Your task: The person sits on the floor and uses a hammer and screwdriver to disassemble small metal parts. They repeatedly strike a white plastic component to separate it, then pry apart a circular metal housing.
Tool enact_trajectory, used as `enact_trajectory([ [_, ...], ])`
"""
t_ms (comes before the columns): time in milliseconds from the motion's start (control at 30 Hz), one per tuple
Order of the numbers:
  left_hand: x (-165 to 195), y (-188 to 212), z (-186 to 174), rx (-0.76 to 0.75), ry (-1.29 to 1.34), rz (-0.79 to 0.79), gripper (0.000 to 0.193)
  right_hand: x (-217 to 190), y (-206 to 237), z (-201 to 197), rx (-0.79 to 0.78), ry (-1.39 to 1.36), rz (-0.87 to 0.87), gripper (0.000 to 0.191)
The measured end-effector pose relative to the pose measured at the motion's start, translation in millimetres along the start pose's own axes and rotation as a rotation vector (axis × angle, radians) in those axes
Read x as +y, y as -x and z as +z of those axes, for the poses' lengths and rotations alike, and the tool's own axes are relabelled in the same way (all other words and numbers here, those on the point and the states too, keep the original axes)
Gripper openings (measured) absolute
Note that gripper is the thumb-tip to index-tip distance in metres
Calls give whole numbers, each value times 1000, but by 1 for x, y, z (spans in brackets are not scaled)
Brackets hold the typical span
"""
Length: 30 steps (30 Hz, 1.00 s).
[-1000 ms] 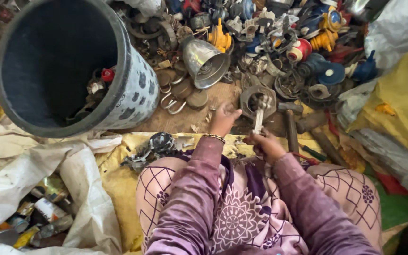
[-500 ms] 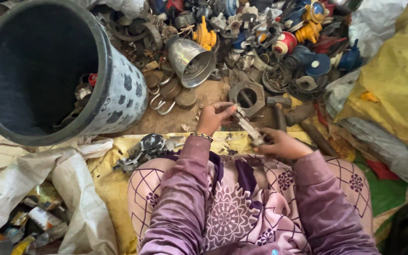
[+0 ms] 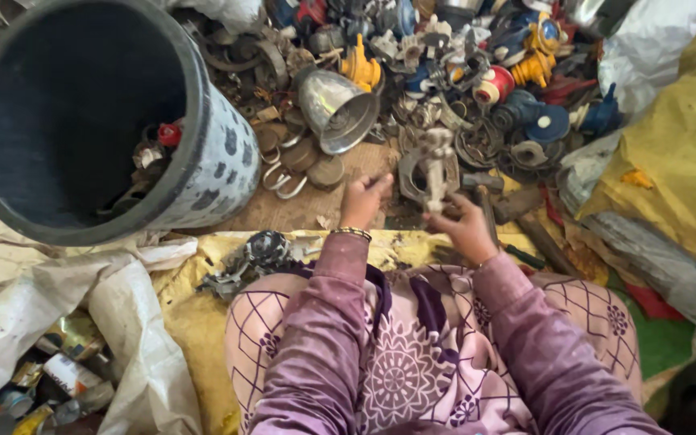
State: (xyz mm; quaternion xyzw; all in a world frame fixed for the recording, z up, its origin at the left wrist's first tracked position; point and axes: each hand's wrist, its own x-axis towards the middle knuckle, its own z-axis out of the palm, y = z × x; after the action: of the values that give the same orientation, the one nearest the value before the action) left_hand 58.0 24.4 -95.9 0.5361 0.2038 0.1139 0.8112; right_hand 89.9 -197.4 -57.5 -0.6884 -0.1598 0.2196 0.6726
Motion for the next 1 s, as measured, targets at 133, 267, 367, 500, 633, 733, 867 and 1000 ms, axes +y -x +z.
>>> enact_trajectory([
  [133,3,3,7,-92,-9,-58,30,10,-39,0,154,-191,192,42],
  [267,4,9,12,-99,-86,-56,31,20,-43,18,479,175,102,44],
  [367,2,13,15,-87,-120,-68,31,19,-35,22,558,310,19,46],
  [500,2,12,17,-101,-127,-25,30,5,-29,25,530,327,-1,44],
  [633,0,13,13,-77,-175,-17,29,-2,-33,26,482,472,-17,47],
  [733,-4,13,10,-47,-233,4,29,2,-39,21,457,587,-51,44],
  [867,-8,11,12,-41,-296,87,30,16,-41,0,469,918,-448,44],
  [1000,-8,13,13,-50,-380,101,31,16,-51,-21,280,1090,-254,34],
])
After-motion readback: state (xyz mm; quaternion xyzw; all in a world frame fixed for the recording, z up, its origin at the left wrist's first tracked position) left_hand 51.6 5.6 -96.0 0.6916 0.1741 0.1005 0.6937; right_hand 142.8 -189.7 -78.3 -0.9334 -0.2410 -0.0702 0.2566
